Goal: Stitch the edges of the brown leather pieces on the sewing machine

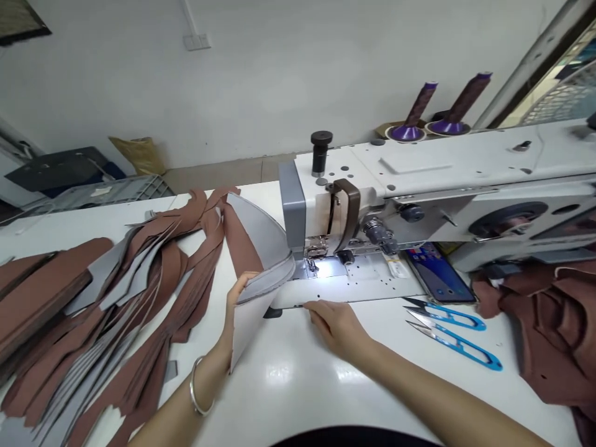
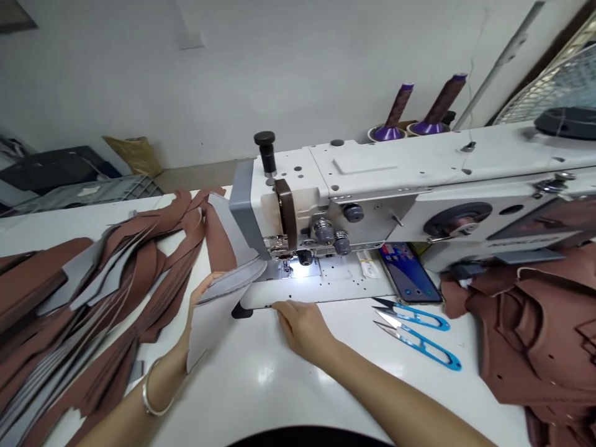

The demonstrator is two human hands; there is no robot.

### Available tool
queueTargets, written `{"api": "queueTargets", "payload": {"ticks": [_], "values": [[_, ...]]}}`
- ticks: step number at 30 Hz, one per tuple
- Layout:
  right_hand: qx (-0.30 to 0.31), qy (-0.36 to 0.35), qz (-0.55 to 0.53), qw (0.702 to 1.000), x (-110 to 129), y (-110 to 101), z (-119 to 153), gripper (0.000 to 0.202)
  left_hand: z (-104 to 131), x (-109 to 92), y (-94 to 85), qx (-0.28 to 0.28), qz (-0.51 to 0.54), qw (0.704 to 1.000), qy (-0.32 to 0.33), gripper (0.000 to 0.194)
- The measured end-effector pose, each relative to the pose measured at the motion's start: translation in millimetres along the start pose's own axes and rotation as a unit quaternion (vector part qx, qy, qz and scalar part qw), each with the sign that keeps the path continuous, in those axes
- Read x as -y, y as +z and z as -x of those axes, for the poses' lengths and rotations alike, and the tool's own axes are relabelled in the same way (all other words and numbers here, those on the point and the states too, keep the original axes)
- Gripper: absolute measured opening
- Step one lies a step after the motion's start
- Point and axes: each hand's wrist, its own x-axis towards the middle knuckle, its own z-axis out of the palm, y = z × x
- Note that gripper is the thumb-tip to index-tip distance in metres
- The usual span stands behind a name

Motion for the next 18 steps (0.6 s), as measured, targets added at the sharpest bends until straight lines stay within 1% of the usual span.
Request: {"api": "queueTargets", "payload": {"ticks": [2,4,8,10,13,14,16,18], "values": [[0.0,-0.004,0.003,1.0,0,0,0,0.027,3,-6,-1.0,0.007,-0.006,1.0,0.002,0.022],[-0.012,-0.014,0.015,1.0,1,0,0,0.025,6,-7,-2.4,0.017,-0.024,0.999,0.015,0.02],[-0.078,-0.039,0.065,0.994,5,0,1,0.012,12,0,-1.9,0.052,-0.053,0.996,0.049,0.009],[-0.114,-0.069,0.09,0.987,8,0,1,0.008,20,3,-0.5,0.092,-0.042,0.994,0.049,0.008],[-0.144,-0.106,0.118,0.977,10,-2,1,0.025,39,2,-1.6,0.169,-0.017,0.985,0.038,0.01],[-0.151,-0.104,0.122,0.975,10,-3,0,0.031,45,1,-3.0,0.197,-0.004,0.98,0.03,0.014],[-0.156,-0.092,0.124,0.976,9,-6,-3,0.041,56,-2,-6.1,0.269,0.041,0.962,0.003,0.029],[-0.132,-0.109,0.114,0.979,9,-10,-4,0.042,62,-4,-7.0,0.327,0.071,0.942,-0.018,0.047]]}}
